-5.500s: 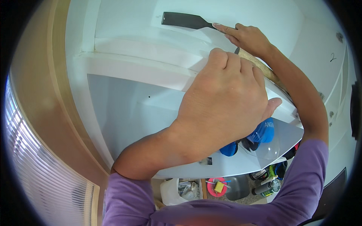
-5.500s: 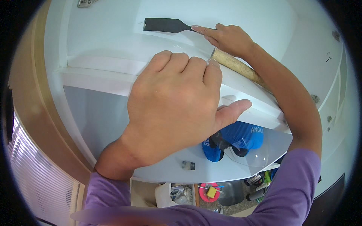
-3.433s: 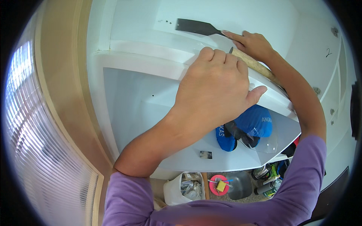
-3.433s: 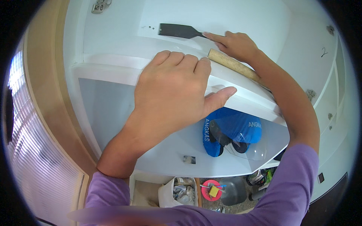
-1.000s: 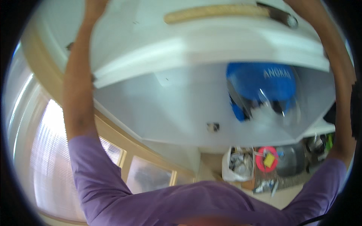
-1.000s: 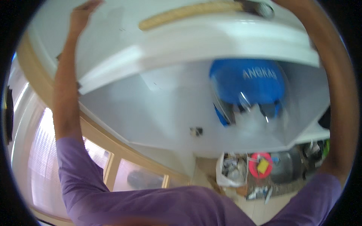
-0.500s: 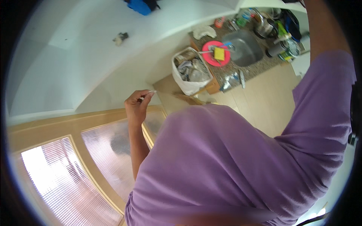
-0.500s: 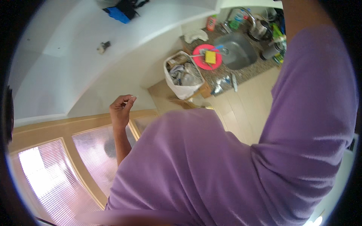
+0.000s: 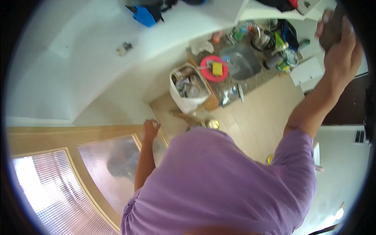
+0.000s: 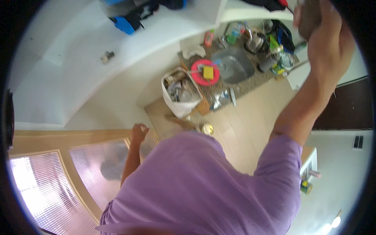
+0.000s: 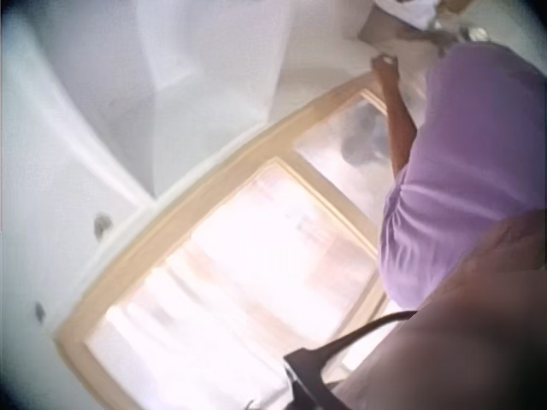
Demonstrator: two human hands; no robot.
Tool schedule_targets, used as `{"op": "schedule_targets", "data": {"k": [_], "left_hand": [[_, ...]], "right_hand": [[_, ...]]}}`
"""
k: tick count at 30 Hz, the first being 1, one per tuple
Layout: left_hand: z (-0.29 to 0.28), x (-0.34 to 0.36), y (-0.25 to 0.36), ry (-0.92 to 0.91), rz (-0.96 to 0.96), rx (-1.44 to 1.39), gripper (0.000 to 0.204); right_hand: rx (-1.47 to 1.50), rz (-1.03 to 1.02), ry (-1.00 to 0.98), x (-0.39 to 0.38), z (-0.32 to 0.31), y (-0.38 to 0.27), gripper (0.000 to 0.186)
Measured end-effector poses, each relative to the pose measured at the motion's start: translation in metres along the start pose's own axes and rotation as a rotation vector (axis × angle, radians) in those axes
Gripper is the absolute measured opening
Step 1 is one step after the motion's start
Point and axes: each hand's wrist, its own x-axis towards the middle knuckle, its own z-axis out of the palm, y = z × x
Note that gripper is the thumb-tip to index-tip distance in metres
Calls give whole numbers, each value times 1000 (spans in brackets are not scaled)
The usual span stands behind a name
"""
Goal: The person scrapes and smooths the interior surface of a white cabinet using a putty knife and a scraper. They repeatedly apply and remove material from the cabinet's inner wall, occasionally stepping back to retrieve tools or materials from the floor.
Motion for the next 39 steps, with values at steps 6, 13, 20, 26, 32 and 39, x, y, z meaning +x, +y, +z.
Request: {"op": "schedule_targets", "data": {"k": [6, 13, 20, 26, 32, 39], "left_hand": [[56, -26, -54, 100, -19, -205, 68], [97, -74, -66, 28, -162, -322, 77], [122, -104, -68, 20, -144, -329, 58], [139, -129, -74, 313, -78, -509, 33], [118, -156, -35, 264, -429, -666, 40], [124, -109, 3, 161, -237, -623, 47]], "right_hand": [[115, -17, -448, -27, -50, 11, 54], [109, -9, -941, -99, 12, -6, 44], [-108, -165, -846, -121, 207, 0, 53], [-219, -270, -1013, -116, 320, -13, 37], [-191, -407, -859, -120, 340, 0, 32], [-82, -583, -513, -130, 291, 15, 16]]}}
